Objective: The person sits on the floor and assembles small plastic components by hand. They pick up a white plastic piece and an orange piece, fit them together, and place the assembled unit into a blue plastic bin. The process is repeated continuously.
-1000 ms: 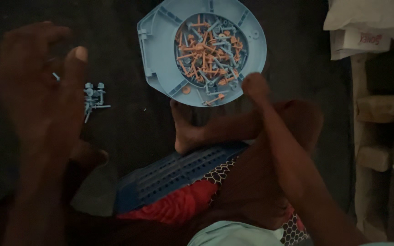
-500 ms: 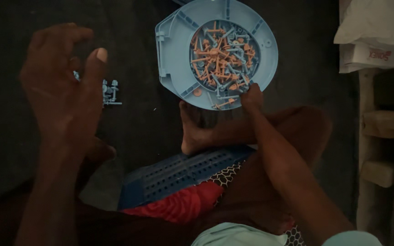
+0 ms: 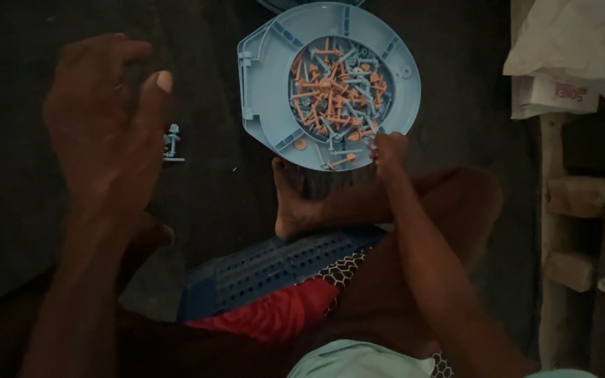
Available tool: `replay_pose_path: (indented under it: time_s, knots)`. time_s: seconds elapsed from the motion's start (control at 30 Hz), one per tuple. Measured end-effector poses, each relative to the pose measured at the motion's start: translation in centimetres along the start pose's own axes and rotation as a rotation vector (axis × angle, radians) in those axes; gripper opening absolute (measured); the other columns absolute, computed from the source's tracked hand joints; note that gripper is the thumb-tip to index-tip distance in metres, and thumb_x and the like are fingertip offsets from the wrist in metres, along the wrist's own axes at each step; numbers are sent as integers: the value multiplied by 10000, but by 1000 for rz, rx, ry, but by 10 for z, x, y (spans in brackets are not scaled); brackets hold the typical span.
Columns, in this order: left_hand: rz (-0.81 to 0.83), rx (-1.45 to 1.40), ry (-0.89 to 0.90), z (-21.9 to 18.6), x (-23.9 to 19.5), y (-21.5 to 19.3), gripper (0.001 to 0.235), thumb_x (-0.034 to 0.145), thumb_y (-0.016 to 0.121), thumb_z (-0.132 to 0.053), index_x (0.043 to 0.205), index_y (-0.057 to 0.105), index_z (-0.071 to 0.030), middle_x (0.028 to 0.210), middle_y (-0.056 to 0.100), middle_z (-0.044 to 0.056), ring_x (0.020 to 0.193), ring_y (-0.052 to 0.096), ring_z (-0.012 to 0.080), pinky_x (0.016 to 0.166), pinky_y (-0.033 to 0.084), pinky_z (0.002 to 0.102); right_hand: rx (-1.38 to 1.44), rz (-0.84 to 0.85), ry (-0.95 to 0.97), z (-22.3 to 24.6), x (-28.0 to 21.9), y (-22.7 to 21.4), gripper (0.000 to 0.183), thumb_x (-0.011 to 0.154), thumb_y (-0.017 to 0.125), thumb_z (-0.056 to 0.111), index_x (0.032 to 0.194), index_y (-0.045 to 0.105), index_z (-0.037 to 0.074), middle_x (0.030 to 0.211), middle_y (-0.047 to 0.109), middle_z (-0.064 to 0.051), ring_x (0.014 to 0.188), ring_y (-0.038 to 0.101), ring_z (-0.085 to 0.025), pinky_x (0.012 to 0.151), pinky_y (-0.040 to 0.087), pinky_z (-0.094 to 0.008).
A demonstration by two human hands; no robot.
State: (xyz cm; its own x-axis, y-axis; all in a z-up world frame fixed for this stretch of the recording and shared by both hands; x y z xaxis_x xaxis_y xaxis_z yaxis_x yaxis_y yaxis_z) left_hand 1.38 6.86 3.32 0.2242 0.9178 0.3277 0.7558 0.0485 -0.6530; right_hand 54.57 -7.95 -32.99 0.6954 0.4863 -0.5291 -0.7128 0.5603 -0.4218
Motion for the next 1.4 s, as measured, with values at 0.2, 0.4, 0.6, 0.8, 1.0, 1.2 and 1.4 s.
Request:
replay_pose_path:
  time_s: [0.2, 0.4, 0.6, 0.8, 1.0, 1.2, 1.4]
  knots:
    - [-9, -31, -79, -1, 2, -4, 257, 1089, 739, -165, 1271, 661, -1, 1295, 635, 159, 896, 620, 215, 759, 511, 370, -181, 331, -667, 80, -58, 65, 212, 899, 612, 82, 1080, 657, -19, 953, 667, -115, 761, 670, -228, 550, 513, -341]
    - [26, 53, -128, 4, 0, -4, 271, 1066, 717, -156, 1287, 664, -8, 1288, 627, 178, 874, 624, 219, 721, 515, 365, -811, 210, -902, 68, -64, 95, 183, 904, 720, 228, 960, 773, 62, 957, 709, -165, 926, 663, -381, 788, 516, -509]
    - [-23, -68, -39, 1, -5, -9, 240, 1095, 705, -116, 1292, 649, 10, 1348, 612, 193, 1132, 671, 283, 893, 564, 397, -1025, 66, -962, 39, -62, 109, 233, 943, 677, 244, 1052, 761, 56, 1050, 707, -178, 949, 661, -388, 802, 525, -519]
    - [-3, 11, -30, 2, -2, -4, 236, 1080, 710, -112, 1275, 661, 12, 1338, 636, 218, 1107, 678, 310, 850, 547, 408, -573, 194, -824, 69, -48, 77, 223, 941, 757, 196, 1072, 775, 16, 936, 743, -154, 782, 709, -268, 681, 548, -429]
    - [62, -50, -136, -2, -9, 6, 255, 1053, 715, -134, 1266, 663, -4, 1309, 651, 191, 1114, 686, 328, 854, 565, 443, 25, 280, -104, 112, -65, 30, 178, 929, 716, 126, 1067, 688, 18, 740, 568, -26, 494, 470, -109, 399, 300, -274]
    - [141, 21, 22, -49, -22, 26, 344, 937, 751, -93, 1258, 663, -7, 1289, 662, 218, 1176, 654, 387, 974, 536, 485, 430, 420, 104, 143, -137, 7, 175, 963, 699, 207, 906, 613, 65, 726, 558, -11, 485, 464, -108, 414, 341, -259]
    - [374, -132, 126, -125, -71, 68, 382, 920, 746, -128, 1279, 625, -82, 1216, 697, 152, 1103, 703, 318, 891, 586, 416, 349, 620, 129, 142, -222, 18, 210, 950, 694, 226, 959, 656, 20, 784, 604, -30, 492, 497, -72, 392, 363, -182]
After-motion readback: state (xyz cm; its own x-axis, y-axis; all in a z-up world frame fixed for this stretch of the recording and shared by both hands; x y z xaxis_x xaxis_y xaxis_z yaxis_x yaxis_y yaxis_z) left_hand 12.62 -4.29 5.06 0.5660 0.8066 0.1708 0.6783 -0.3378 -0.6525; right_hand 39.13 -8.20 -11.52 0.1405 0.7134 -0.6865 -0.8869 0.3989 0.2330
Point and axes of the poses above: each hand's wrist, its own x-axis towards the middle knuckle, its own y-axis out of the palm, z = x × y, the point moved 8 cm from there along x, towards the middle knuckle
